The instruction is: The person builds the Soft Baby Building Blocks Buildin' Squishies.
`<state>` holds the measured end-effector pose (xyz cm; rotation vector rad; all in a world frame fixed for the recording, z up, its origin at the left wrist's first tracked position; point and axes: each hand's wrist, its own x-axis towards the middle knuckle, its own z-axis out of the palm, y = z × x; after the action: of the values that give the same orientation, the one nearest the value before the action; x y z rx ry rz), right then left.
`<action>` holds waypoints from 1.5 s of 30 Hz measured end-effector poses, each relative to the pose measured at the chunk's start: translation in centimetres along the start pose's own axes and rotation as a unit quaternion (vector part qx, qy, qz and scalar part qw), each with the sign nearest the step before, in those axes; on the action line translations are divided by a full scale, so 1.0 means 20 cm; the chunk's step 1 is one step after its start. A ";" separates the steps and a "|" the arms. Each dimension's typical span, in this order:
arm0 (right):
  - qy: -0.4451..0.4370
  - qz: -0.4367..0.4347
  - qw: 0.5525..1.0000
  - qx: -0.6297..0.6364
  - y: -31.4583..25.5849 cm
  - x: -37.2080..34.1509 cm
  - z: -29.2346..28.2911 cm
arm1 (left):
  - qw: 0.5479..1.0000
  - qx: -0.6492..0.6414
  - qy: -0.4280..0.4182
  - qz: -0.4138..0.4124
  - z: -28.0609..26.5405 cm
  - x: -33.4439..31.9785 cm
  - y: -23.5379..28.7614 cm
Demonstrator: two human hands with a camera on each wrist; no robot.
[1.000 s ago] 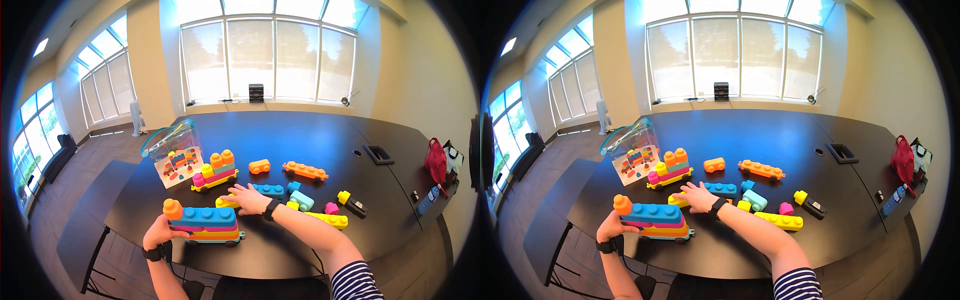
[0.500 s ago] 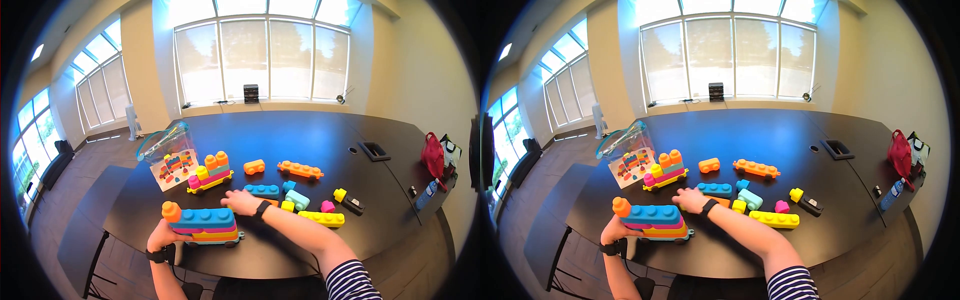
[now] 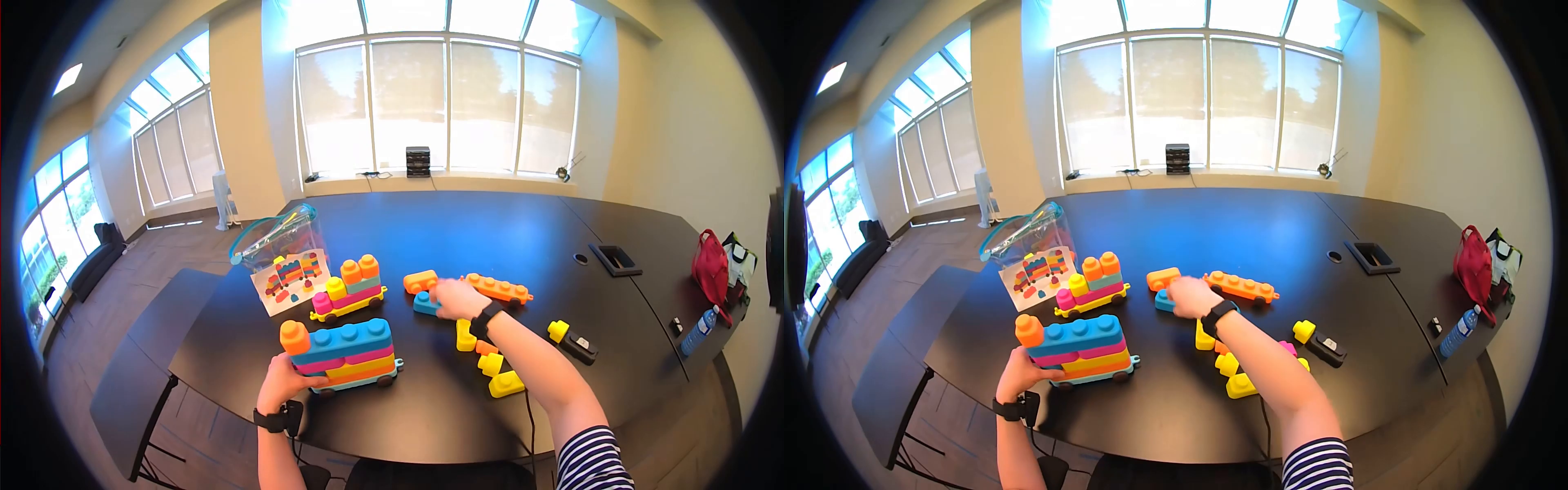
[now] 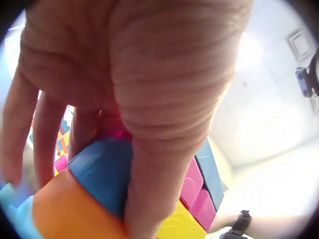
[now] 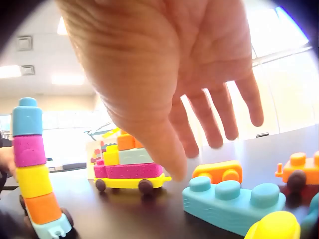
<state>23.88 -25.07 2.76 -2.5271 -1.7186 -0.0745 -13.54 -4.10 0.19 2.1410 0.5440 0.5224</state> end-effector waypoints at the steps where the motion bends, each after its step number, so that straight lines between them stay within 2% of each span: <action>1: 0.042 0.010 0.999 0.023 0.05 0.07 0.03 | 1.000 -0.001 0.008 -0.002 0.02 0.01 0.01; 2: 0.085 0.019 0.995 0.045 0.07 0.13 0.04 | 1.000 0.005 0.011 -0.003 0.04 0.01 0.02; 3: -0.001 0.052 0.997 0.054 0.10 0.21 0.02 | 1.000 0.010 0.014 -0.005 0.05 0.02 0.02; 7: -0.089 0.100 0.987 0.090 0.12 0.42 0.07 | 0.999 0.036 0.021 -0.023 0.10 0.02 0.09; 13: -0.144 0.080 0.983 0.085 0.18 0.52 0.17 | 0.997 0.040 0.019 -0.069 0.15 0.04 0.06; 16: -0.206 0.043 0.977 0.024 0.18 0.45 0.04 | 0.997 0.033 0.036 -0.066 0.17 0.05 0.06; 17: -0.198 0.011 0.980 0.018 0.19 0.41 0.01 | 0.996 0.034 0.041 -0.071 0.18 0.05 0.08; 18: -0.262 0.022 0.964 0.050 0.21 0.38 -0.05 | 0.996 0.035 0.046 -0.075 0.19 0.05 0.10; 20: -0.293 0.020 0.954 0.067 0.20 0.27 -0.10 | 0.994 0.051 0.050 -0.077 0.21 0.07 0.15; 24: -0.255 0.019 0.966 0.045 0.16 0.06 -0.19 | 0.994 0.087 0.045 -0.056 0.26 0.14 0.17; 25: -0.243 0.028 0.969 0.014 0.06 -0.04 -0.32 | 0.993 0.102 0.041 -0.047 0.27 0.17 0.19; 28: -0.222 -0.034 0.974 0.031 0.17 -0.12 -0.24 | 0.994 0.106 0.023 -0.023 0.31 0.26 0.21; 29: -0.214 -0.062 0.974 0.048 0.24 -0.11 -0.14 | 0.994 0.110 0.016 -0.019 0.31 0.29 0.23; 32: -0.165 -0.090 0.982 -0.023 0.18 -0.21 -0.12 | 0.994 0.109 0.005 -0.009 0.35 0.40 0.23; 33: -0.114 -0.117 0.986 -0.019 0.17 -0.26 -0.11 | 0.994 0.112 0.008 -0.007 0.37 0.44 0.22; 37: 0.016 -0.080 0.997 0.010 0.09 -0.31 0.05 | 0.992 0.128 0.022 0.003 0.40 0.52 0.19; 40: 0.012 -0.076 0.993 0.087 0.16 -0.28 0.08 | 0.991 0.130 0.034 0.004 0.41 0.55 0.17; 41: 0.018 -0.096 0.989 0.107 0.18 -0.29 -0.02 | 0.991 0.130 0.036 -0.001 0.42 0.55 0.17; 42: -0.026 -0.088 0.988 0.126 0.23 -0.28 -0.09 | 0.991 0.130 0.037 -0.006 0.43 0.55 0.16; 45: -0.113 -0.158 0.959 0.205 0.27 -0.44 -0.31 | 0.993 0.109 0.047 0.021 0.47 0.56 0.16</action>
<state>25.74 -35.84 7.97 -2.0121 -1.9596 0.5152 1.39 -5.58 -0.48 2.3487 0.6350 0.6136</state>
